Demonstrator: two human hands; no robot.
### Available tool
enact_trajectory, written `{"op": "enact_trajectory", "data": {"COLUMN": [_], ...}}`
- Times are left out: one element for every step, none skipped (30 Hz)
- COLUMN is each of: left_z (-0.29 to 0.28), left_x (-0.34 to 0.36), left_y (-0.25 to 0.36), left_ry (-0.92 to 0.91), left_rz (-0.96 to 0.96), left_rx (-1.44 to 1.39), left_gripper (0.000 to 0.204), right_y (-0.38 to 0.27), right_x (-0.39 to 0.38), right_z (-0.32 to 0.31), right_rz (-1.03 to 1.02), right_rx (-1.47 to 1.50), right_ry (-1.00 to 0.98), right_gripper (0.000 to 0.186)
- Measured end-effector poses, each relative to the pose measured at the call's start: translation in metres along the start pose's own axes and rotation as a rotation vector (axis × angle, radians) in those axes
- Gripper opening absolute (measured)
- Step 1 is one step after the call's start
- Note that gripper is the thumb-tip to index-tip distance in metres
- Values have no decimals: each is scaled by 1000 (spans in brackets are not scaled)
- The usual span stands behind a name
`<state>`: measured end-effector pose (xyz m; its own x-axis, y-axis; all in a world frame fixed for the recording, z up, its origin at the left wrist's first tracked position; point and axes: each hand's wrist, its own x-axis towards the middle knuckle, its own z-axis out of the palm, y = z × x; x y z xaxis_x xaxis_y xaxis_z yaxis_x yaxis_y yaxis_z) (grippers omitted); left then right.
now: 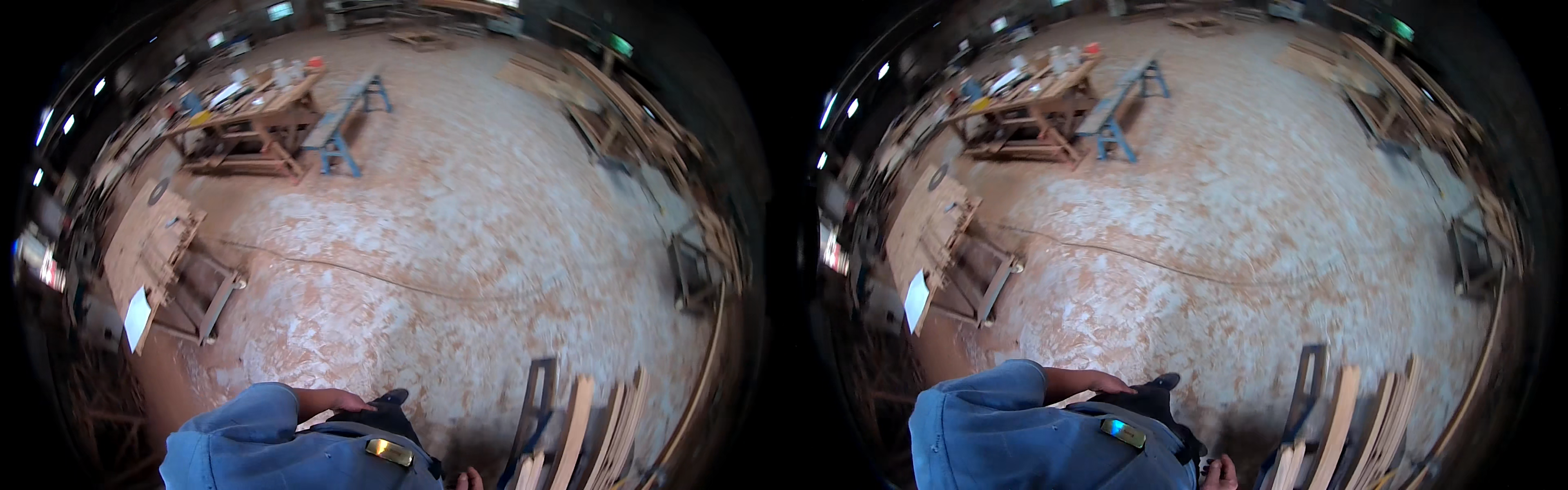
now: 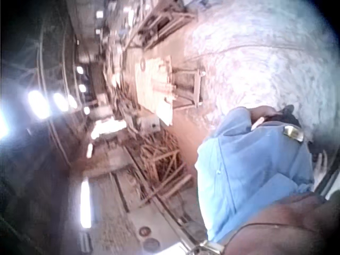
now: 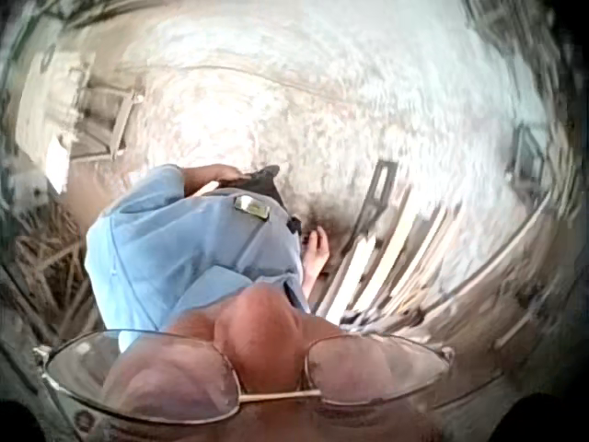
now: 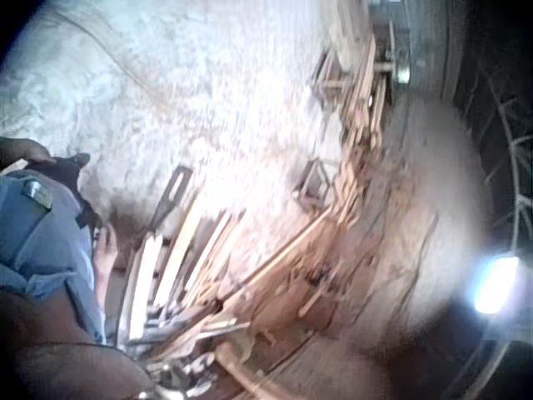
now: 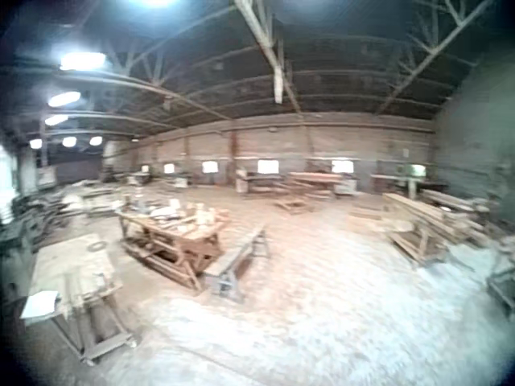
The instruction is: The person secures a curved wooden piece to a miter saw table using C-clamps, then cuts the wood with the saw. After cutting, the person removes the clamps and handles the cut pieces.
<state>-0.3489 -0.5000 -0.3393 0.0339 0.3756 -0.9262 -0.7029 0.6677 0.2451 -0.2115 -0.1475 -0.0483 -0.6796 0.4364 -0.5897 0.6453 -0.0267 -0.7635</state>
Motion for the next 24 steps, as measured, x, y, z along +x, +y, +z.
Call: {"op": "enact_trajectory", "data": {"left_z": [-14, -28, -38, -45, -52, -54, -50, -48, -46, -40, -28, -18, -16, -22, -29, -44, -75, -82, -72, -69, -41, -33, -33, -49], "left_x": [8, 15, 23, 26, 29, 29, 19, 16, 23, 17, 9, 0, 15, 16, 12, 5, -5, -27, -43, -49, -32, -12, 7, 17], "left_y": [-7, -16, -23, -25, -25, -23, -11, 0, -10, 0, 8, 10, -28, -15, -2, 33, 109, 125, 116, 121, 76, 68, 72, 96], "left_ry": [35, 72, 104, 135, 168, 234, 292, 351, 372, 284, 195, 114, 207, 223, 242, 204, 150, 131, 101, 58, 176, 347, 514, 684], "left_rz": [35, 64, 92, 115, 135, 120, 104, 87, 61, 121, 181, 231, 447, 477, 502, 427, 403, 270, 131, 20, 2, 72, 144, 238], "left_rx": [35, 71, 111, 156, 202, 201, 202, 203, 183, 17, -150, -329, -141, -141, -137, -180, -138, -200, -327, -420, -483, -336, -157, 64], "left_gripper": [66, 68, 69, 71, 72, 74, 77, 79, 82, 82, 83, 84, 82, 79, 75, 74, 74, 73, 72, 71, 66, 65, 64, 63], "right_y": [-21, -39, -47, -44, -45, -57, -78, -98, -100, -106, -115, -131, -146, -42, 58, 142, 184, 172, 140, 108, 20, -100, -223, -231], "right_x": [11, 24, 38, 57, 75, 87, 95, 103, 120, 136, 151, 161, 171, 269, 365, 460, 564, 575, 560, 561, 483, 408, 335, 350], "right_z": [14, 26, 34, 42, 43, 47, 52, 57, 63, 69, 72, 80, 91, 70, 49, 23, -6, 7, 23, 23, 66, 91, 114, 108], "right_rz": [-16, -31, -40, -38, -90, -140, -133, -127, -158, -178, -187, -192, -201, -592, -1119, -1582, -1407, -1418, -1436, -1454, -1094, -691, -357, -354], "right_rx": [-48, -92, -159, -113, -227, -343, -450, -556, -586, -621, -682, -741, -792, -915, -1087, -1169, -1133, -1150, -1180, -1222, -1118, -1007, -905, -935], "right_ry": [-37, -72, -109, -204, -276, -342, -385, -426, -485, -516, -548, -600, -693, -784, -724, -483, -296, -381, -534, -648, -956, -1058, -1023, -995], "right_gripper": [33, 33, 34, 37, 38, 39, 40, 41, 41, 41, 41, 41, 41, 41, 41, 42, 48, 47, 46, 46, 44, 43, 42, 42]}}
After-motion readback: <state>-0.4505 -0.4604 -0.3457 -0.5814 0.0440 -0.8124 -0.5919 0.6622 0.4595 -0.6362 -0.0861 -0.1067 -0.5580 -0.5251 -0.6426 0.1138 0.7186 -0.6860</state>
